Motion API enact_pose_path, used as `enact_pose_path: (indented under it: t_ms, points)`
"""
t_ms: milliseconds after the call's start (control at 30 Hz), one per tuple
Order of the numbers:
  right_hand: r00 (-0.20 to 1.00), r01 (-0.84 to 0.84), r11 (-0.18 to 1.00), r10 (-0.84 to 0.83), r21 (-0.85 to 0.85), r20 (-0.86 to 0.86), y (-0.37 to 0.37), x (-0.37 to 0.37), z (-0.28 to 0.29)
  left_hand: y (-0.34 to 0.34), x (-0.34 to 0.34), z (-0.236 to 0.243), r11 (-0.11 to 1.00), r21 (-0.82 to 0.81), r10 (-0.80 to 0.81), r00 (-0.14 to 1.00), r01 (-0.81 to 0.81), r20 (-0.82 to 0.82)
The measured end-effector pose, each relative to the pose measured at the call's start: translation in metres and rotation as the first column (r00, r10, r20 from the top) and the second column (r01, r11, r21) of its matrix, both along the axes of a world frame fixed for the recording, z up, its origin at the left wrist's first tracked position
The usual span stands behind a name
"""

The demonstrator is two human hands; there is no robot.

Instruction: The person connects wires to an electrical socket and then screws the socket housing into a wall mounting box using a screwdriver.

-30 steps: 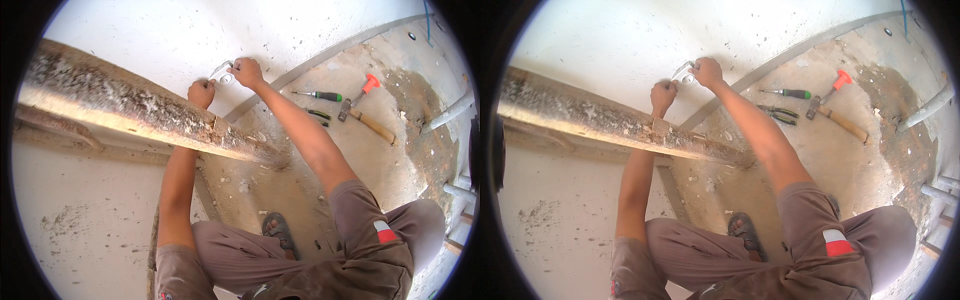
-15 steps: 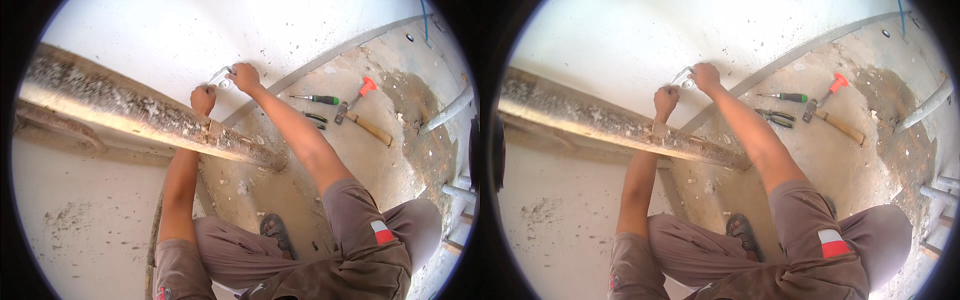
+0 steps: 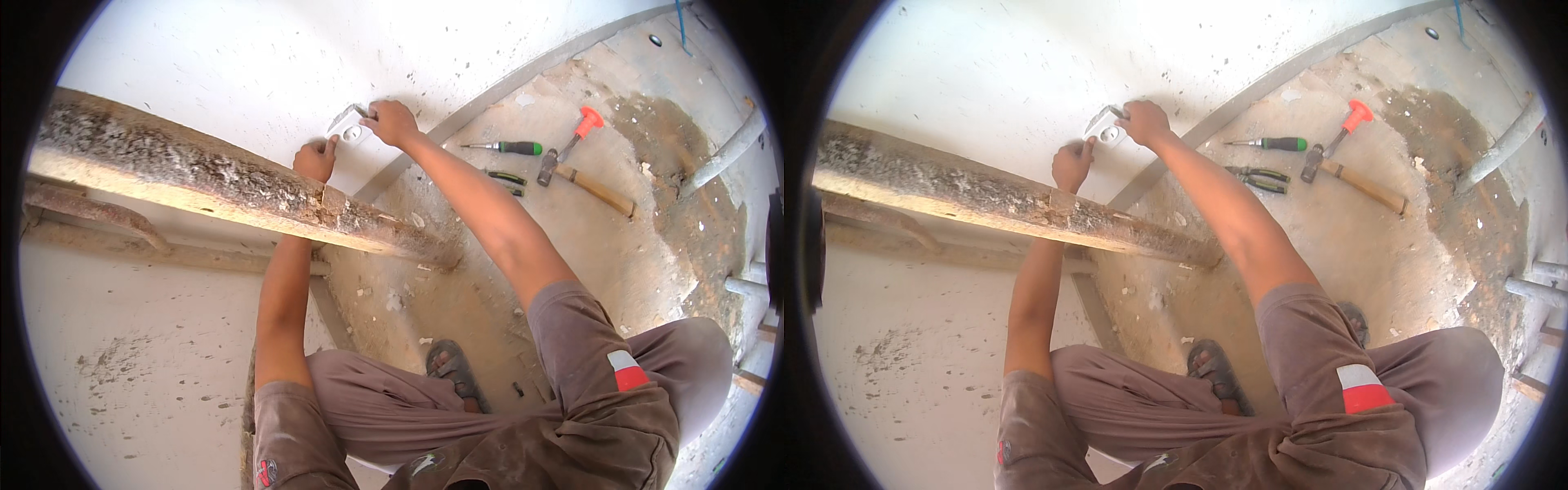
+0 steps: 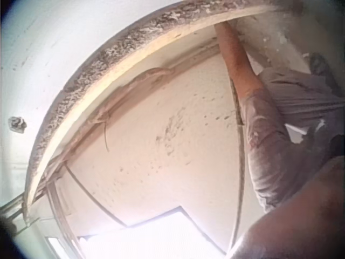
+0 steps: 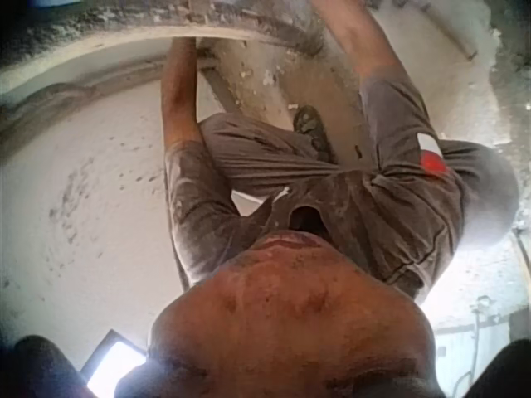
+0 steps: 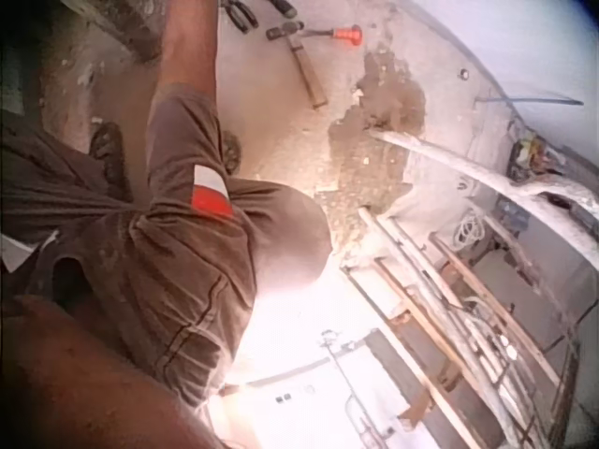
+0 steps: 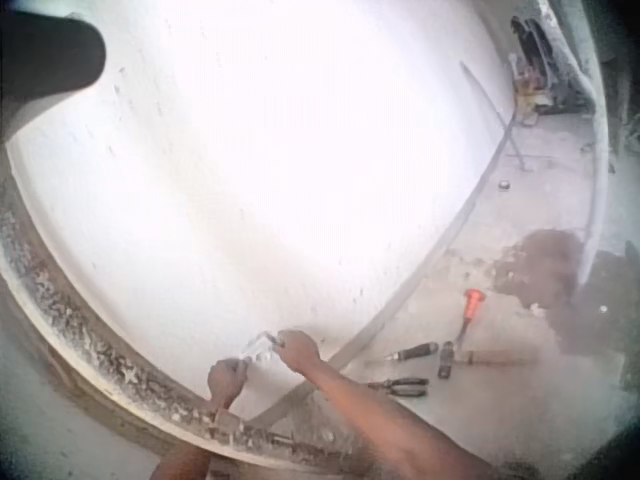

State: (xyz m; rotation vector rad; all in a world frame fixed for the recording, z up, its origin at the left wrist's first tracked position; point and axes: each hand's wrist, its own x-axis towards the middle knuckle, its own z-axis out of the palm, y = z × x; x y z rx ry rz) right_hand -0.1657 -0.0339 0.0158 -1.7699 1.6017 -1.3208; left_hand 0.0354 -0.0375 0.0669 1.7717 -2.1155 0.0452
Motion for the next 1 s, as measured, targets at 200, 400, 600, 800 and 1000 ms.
enact_pose_path:
  t_ms: [200, 400, 600, 800, 1000]
  points:
    - [0.998, 0.010, 0.996, -0.005, -0.093, 0.059, -0.019, 0.005, -0.023, 0.005, -0.013, -0.013, 0.995, -0.087, 0.052, 0.998, -0.050, 0.025]
    - [0.996, 0.085, 0.995, -0.085, -0.051, -0.006, -0.016, 0.011, -0.021, 0.007, -0.016, -0.007, 0.995, -0.069, 0.075, 0.996, -0.072, 0.038]
    - [0.984, 0.015, 0.998, -0.004, 0.063, -0.176, 0.002, -0.033, 0.010, -0.018, 0.008, 0.007, 0.958, 0.232, -0.135, 0.979, 0.168, -0.154]
    - [0.933, -0.097, 0.987, 0.136, 0.131, -0.333, 0.069, -0.146, -0.073, 0.007, 0.055, -0.025, 0.813, 0.580, -0.193, 0.962, 0.048, 0.192]
    - [0.735, -0.207, 0.831, 0.481, 0.517, -0.478, 0.204, -0.124, -0.159, 0.102, 0.052, -0.070, 0.690, 0.714, -0.446, 0.846, 0.118, 0.291]
